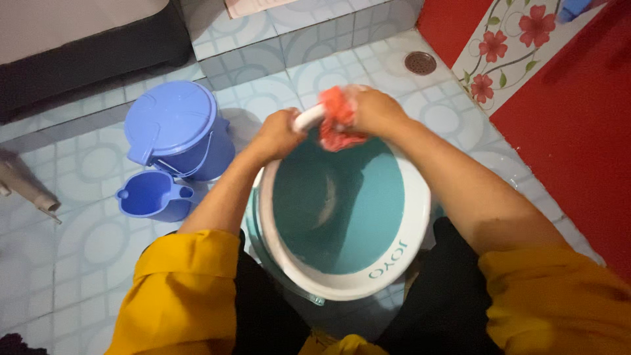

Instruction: The person scrubs the lid of a light blue bucket with a red cloth, then flips the bucket to scrub the handle and the interior rim. The person uses a red cloth to wipe the surfaces and dips it into the water inside the bucket to rinse it.

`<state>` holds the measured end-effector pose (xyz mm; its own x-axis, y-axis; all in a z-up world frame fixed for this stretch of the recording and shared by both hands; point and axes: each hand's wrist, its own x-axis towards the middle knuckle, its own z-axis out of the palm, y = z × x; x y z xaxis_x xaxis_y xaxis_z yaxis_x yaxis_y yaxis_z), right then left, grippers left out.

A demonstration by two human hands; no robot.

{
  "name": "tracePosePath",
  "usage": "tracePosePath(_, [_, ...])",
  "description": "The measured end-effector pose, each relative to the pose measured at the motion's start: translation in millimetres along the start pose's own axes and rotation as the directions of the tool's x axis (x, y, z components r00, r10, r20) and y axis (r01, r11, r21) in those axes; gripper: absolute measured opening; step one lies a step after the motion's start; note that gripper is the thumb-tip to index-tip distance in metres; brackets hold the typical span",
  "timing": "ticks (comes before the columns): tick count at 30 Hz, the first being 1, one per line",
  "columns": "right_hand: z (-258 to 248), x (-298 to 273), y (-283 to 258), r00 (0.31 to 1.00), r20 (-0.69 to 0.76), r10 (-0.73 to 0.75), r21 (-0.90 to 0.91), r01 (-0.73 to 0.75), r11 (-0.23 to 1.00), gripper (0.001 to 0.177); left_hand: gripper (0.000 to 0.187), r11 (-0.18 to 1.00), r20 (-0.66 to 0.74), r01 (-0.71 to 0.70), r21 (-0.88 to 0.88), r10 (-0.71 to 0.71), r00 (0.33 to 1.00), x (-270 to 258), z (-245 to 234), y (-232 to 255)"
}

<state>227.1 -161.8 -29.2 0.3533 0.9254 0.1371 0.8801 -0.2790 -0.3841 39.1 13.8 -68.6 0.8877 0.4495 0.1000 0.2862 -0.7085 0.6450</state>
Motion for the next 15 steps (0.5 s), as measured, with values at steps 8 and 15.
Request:
tracePosePath(8, [34.8,17.5,51.8,0.998,-0.010,-0.060,-0.190,0.057,0.980,0.054,0.031,0.994,-0.039,0.104,-0.037,-0.106,0.994,-18.8,-7.3,0.4])
tracePosePath(15, [14.0,2.7,10.5,0.974,0.061,0.220,-0.115,-0.212,0.970,0.053,0.029,0.984,-0.019,0.116,-0.135,-0.120,0.993,-26.9,-17.7,1.5])
